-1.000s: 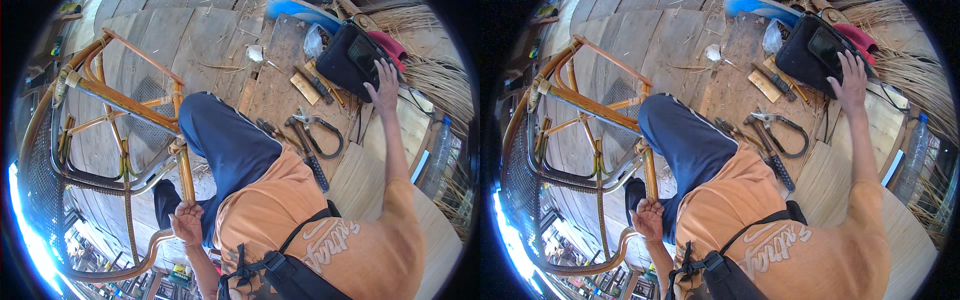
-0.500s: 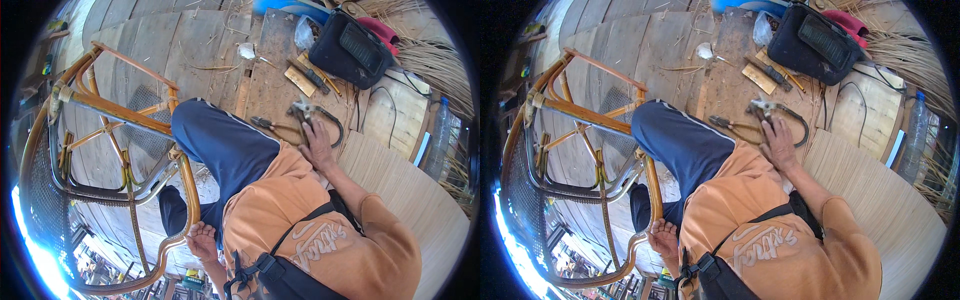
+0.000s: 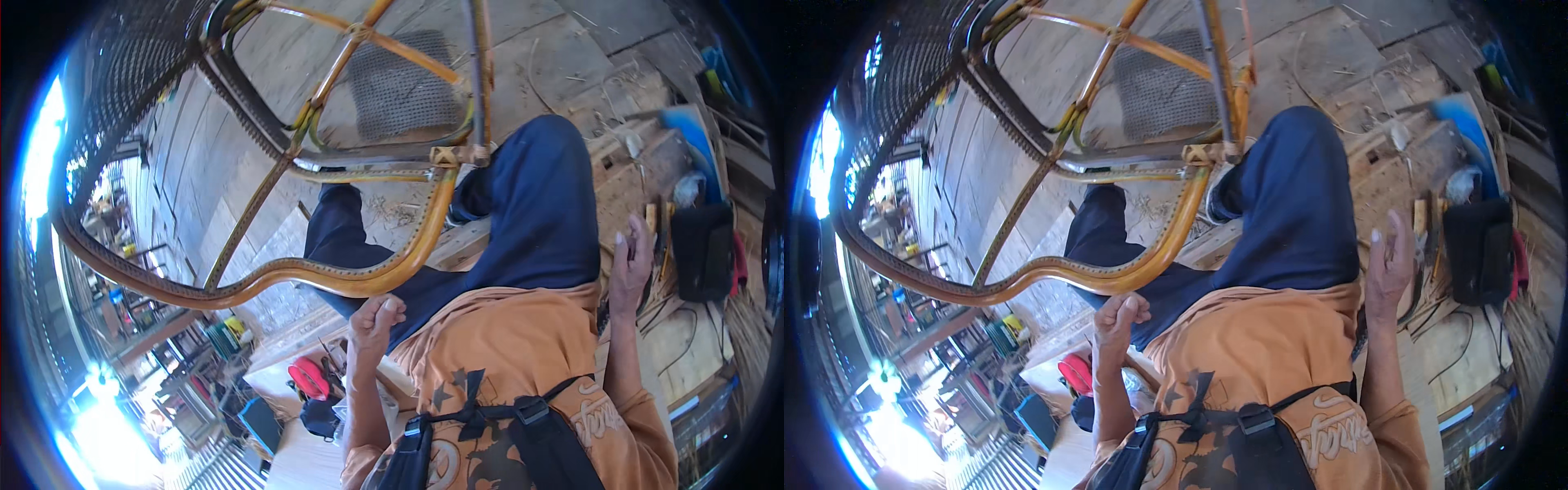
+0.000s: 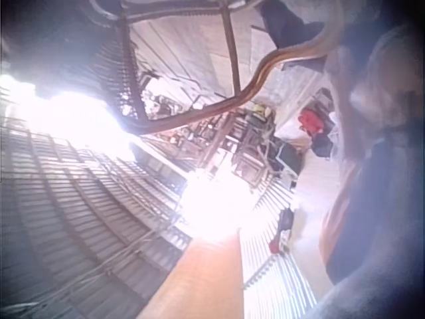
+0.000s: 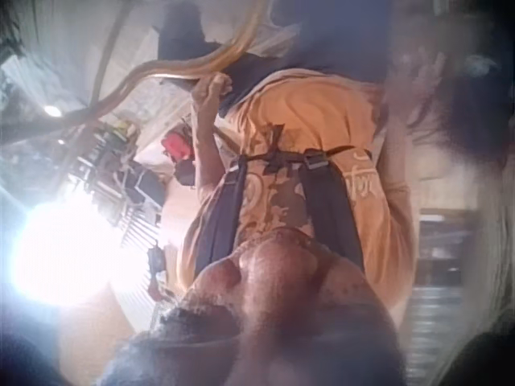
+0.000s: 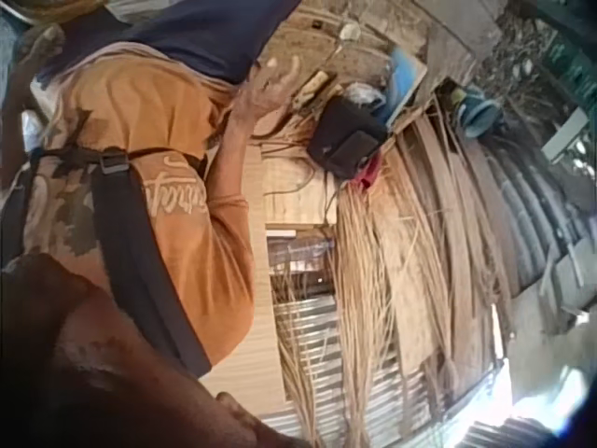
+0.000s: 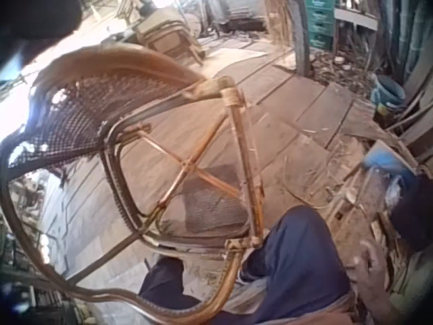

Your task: Repairing or weaving components of a rattan chair in a workshop setting.

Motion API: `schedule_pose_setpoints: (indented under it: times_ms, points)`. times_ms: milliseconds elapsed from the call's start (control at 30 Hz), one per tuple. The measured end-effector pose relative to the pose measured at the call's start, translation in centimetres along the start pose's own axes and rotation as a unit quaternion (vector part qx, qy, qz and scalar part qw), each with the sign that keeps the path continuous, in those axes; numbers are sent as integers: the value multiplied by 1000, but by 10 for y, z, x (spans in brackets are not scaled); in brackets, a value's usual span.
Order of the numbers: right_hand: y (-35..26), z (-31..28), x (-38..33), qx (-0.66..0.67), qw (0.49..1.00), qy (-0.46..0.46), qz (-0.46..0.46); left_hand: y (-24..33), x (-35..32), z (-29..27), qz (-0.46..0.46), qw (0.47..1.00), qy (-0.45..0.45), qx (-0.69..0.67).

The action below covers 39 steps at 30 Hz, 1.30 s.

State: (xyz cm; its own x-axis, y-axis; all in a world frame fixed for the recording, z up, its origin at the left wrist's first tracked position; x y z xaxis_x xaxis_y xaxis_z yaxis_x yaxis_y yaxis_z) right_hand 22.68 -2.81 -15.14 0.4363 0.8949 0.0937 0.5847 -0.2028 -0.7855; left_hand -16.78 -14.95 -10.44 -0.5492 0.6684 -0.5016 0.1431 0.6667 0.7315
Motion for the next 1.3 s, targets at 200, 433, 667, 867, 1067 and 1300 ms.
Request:
schedule_pose_setpoints:
  times_ms: [200,433,667,867,1067,1300]
  points:
    - [-130,110,66,190,973,-71,-111,33,111,-9,20,983,125,-132]
    - [-170,243,109,164,970,-120,-136,-44,232,42,-250,956,70,-137]
    - [-137,275,121,210,971,-53,-102,-89,265,64,-301,891,93,-327]
    - [-140,277,119,210,968,-3,-136,-102,266,63,-270,883,115,-367]
    - [-137,278,120,256,960,-9,-118,-101,266,64,-271,878,131,-373]
    - [-137,281,117,330,941,-38,-63,-97,264,62,-272,892,118,-340]
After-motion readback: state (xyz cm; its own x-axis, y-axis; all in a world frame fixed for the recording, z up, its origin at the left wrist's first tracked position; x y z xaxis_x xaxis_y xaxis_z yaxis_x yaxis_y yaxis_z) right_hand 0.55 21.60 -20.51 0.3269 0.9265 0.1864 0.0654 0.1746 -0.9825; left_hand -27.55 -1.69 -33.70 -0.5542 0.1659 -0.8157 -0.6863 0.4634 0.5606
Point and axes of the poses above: each hand's wrist, its own x-axis towards the middle knuckle, its own z-axis out of the palm, y = z × x, the point moved 5 cm from there along x, towards the middle knuckle, and after that the axes turned 12 degrees about y, right-handed, at the moved point
